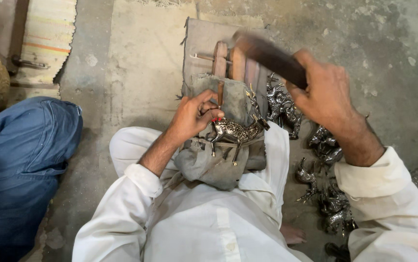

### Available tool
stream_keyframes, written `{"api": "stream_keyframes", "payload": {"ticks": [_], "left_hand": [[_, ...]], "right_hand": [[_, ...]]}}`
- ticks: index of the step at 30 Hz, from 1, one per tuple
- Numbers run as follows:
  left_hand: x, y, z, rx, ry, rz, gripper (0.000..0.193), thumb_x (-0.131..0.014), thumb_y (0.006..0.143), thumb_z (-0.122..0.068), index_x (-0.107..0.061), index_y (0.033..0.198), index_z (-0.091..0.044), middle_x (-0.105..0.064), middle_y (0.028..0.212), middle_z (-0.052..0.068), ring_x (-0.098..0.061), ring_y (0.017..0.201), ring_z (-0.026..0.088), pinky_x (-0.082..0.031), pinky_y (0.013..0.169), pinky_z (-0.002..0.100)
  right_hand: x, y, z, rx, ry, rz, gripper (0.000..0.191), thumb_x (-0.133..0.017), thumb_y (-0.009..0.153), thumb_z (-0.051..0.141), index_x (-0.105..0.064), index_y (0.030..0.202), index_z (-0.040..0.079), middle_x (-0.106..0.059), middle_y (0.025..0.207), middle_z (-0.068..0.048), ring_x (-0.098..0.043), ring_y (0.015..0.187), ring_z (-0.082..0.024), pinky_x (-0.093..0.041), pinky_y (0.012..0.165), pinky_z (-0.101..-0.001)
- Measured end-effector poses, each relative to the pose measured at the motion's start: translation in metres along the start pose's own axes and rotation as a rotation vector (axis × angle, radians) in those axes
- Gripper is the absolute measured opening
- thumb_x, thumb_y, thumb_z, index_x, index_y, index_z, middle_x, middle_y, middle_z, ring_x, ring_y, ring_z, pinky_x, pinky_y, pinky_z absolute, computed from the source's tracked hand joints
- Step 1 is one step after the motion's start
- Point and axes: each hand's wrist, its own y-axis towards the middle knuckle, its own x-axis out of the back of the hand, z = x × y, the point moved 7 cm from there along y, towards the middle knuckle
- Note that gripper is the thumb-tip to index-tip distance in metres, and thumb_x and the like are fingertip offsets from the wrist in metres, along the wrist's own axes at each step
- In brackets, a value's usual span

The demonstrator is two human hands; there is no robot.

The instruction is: The person sits on the floor and uses a hammer and a small metal punch to emboss a pattern onto a silver-colored metal deer figurine. They repeatedly strike the punch against the figurine's body and legs while holding it steady on a padded block, occasionally repositioning the figurine to work on different areas.

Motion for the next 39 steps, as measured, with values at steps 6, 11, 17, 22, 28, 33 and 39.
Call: {"api": "stream_keyframes", "payload": {"ticks": [6, 11, 17, 22, 28, 33, 39], "left_hand": [[-0.003, -0.007, -0.005, -0.048, -0.022, -0.016, 0.022, -0.072, 0.095, -0.003, -0.058, 0.111, -0.001, -0.081, 0.092, 0.011, -0.082, 0.091, 0.02, -0.062, 0.075, 0.031], [-0.002, -0.014, -0.009, -0.079, -0.014, -0.055, 0.03, -0.074, 0.092, -0.003, -0.061, 0.119, -0.002, -0.079, 0.091, 0.012, -0.081, 0.088, 0.022, -0.061, 0.073, 0.032], [-0.006, -0.016, -0.008, -0.075, -0.006, -0.062, 0.028, -0.074, 0.092, -0.003, -0.06, 0.117, -0.003, -0.08, 0.093, 0.011, -0.081, 0.088, 0.023, -0.062, 0.072, 0.033], [-0.005, -0.017, -0.013, -0.139, 0.057, -0.075, 0.028, -0.075, 0.092, -0.003, -0.059, 0.115, -0.003, -0.079, 0.095, 0.012, -0.079, 0.093, 0.027, -0.062, 0.074, 0.035], [-0.008, -0.026, -0.02, -0.199, 0.097, -0.097, 0.028, -0.077, 0.091, -0.005, -0.061, 0.114, -0.004, -0.078, 0.098, 0.015, -0.078, 0.092, 0.029, -0.061, 0.073, 0.036], [-0.01, -0.025, -0.013, -0.085, 0.06, -0.082, 0.028, -0.075, 0.094, -0.008, -0.061, 0.118, -0.003, -0.078, 0.097, 0.014, -0.079, 0.086, 0.027, -0.061, 0.072, 0.035], [-0.009, -0.031, -0.02, -0.127, 0.079, -0.125, 0.033, -0.077, 0.092, -0.008, -0.06, 0.12, -0.003, -0.076, 0.094, 0.014, -0.078, 0.089, 0.029, -0.06, 0.071, 0.035]], "right_hand": [[0.001, -0.008, 0.017, 0.258, -0.155, -0.085, 0.032, -0.074, 0.087, 0.006, -0.066, 0.118, 0.014, -0.071, 0.086, -0.007, -0.071, 0.075, -0.025, -0.055, 0.071, -0.0415], [0.003, -0.012, 0.019, 0.227, -0.144, -0.073, 0.038, -0.076, 0.081, 0.008, -0.065, 0.117, 0.011, -0.071, 0.089, -0.011, -0.072, 0.082, -0.032, -0.055, 0.073, -0.0456], [0.011, -0.015, 0.021, 0.216, -0.009, -0.109, 0.037, -0.077, 0.085, 0.008, -0.064, 0.119, 0.008, -0.072, 0.097, -0.015, -0.071, 0.09, -0.037, -0.054, 0.077, -0.048], [0.009, -0.018, 0.024, 0.234, -0.124, -0.106, 0.037, -0.075, 0.08, 0.006, -0.065, 0.116, 0.009, -0.071, 0.095, -0.012, -0.071, 0.088, -0.034, -0.054, 0.077, -0.0468], [0.01, -0.025, 0.032, 0.352, -0.213, -0.143, 0.041, -0.076, 0.074, 0.006, -0.067, 0.113, 0.011, -0.071, 0.099, -0.009, -0.07, 0.095, -0.033, -0.054, 0.081, -0.0455], [0.011, -0.024, 0.013, 0.096, 0.115, -0.117, 0.035, -0.076, 0.09, 0.01, -0.064, 0.122, 0.008, -0.069, 0.102, -0.011, -0.069, 0.093, -0.032, -0.053, 0.081, -0.0445], [0.011, -0.025, 0.024, 0.236, 0.0, -0.099, 0.037, -0.077, 0.082, 0.005, -0.066, 0.117, 0.008, -0.07, 0.1, -0.011, -0.069, 0.091, -0.032, -0.053, 0.081, -0.0465]]}}
